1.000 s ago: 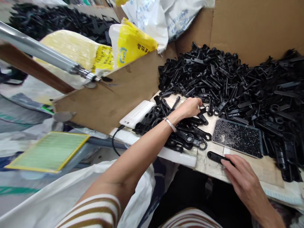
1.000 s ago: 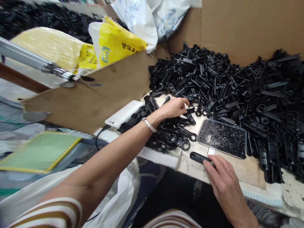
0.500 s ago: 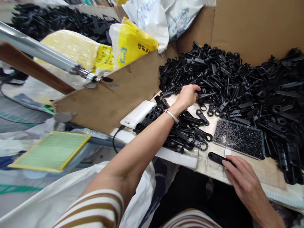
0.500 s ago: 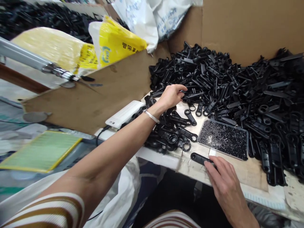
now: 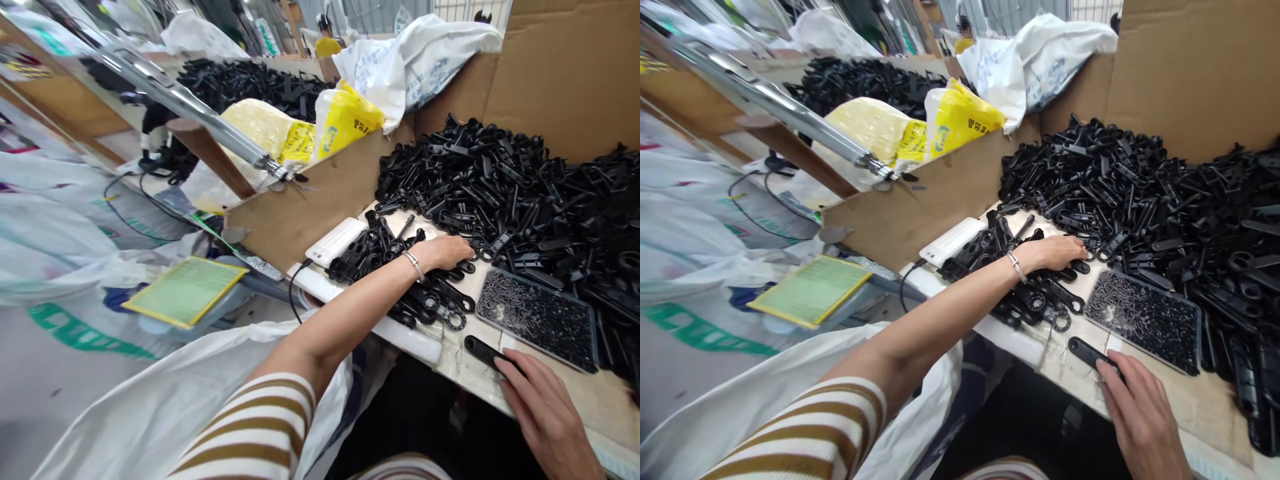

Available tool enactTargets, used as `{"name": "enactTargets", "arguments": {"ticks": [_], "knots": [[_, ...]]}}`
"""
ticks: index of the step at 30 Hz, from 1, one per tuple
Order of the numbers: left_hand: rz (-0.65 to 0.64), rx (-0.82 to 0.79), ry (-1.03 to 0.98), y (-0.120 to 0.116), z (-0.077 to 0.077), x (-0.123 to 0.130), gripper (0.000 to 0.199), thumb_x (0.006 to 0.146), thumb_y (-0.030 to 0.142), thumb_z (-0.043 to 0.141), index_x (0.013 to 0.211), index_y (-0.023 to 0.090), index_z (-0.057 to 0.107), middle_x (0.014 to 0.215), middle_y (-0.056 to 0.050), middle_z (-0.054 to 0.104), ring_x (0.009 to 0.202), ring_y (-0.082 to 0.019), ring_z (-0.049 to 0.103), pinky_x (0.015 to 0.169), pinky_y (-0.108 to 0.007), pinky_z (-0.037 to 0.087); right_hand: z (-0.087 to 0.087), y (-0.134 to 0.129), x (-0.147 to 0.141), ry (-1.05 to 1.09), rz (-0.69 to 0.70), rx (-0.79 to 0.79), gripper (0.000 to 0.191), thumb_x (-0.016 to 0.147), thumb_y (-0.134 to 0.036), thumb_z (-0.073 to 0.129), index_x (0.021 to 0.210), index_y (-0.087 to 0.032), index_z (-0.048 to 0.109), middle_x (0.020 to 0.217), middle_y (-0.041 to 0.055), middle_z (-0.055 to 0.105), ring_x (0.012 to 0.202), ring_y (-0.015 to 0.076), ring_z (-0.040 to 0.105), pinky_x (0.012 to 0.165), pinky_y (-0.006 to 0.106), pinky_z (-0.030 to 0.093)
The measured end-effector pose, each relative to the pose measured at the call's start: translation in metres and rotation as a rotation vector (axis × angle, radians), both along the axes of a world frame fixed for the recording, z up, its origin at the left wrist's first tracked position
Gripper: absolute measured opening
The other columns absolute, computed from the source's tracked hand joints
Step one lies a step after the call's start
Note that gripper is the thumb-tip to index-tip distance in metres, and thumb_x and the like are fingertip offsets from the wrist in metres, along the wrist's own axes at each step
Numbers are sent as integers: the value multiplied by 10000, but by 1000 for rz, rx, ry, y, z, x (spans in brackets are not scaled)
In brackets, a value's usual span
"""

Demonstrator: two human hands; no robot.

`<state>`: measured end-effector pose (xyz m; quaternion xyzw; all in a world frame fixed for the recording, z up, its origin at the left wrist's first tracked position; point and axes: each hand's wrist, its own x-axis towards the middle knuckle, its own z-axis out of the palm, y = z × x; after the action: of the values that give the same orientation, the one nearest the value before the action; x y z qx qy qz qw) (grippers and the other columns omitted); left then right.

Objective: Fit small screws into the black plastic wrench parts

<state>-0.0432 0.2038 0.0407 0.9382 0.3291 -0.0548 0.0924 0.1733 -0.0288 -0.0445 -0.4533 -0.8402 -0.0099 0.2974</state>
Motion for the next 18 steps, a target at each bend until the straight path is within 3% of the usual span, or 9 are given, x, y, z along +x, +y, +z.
{"name": "enactTargets", "arguments": {"ticks": [7, 9, 12, 14, 18], "knots": [[81, 42, -255, -9, 23, -20, 220, 806, 48, 463, 956, 128, 603, 1028, -107, 615, 984, -204, 573, 861, -298, 450, 9, -1, -5, -5, -26, -13, 374, 932, -126, 541, 1296, -212, 551, 1251, 116, 611, 1136, 262, 594, 992, 430, 465], [183, -52, -524, -17, 29, -33, 190, 820, 120, 495, 993, 137, 571, 949, -69, 619, 901, -181, 589, 817, -295, 469, 12, -1, -7, -5, -44, -45, 364, 938, -119, 530, 1288, -215, 552, 1248, 119, 610, 1145, 262, 585, 992, 438, 459], [275, -318, -793, -35, 31, -55, 359, 801, 191, 550, 1151, 158, 475, 932, -37, 615, 871, -162, 609, 782, -283, 492, 15, -1, -8, -7, -48, -61, 339, 941, -123, 530, 1266, -213, 561, 1240, 123, 611, 1151, 266, 575, 988, 449, 450], [325, -385, -760, -46, 30, -69, 414, 794, 215, 562, 1195, 180, 466, 889, -18, 615, 831, -156, 610, 761, -281, 493, 18, -1, -9, -3, -48, -85, 328, 941, -124, 530, 1256, -211, 564, 1242, 126, 608, 1150, 264, 572, 983, 451, 454], [449, -143, -457, -58, 25, -91, 300, 793, 311, 593, 1080, 225, 604, 841, 9, 606, 817, -168, 597, 788, -294, 468, 26, 2, -9, 30, -31, -148, 397, 949, -145, 520, 1337, -228, 499, 1234, 117, 612, 1152, 253, 567, 991, 459, 463]]}}
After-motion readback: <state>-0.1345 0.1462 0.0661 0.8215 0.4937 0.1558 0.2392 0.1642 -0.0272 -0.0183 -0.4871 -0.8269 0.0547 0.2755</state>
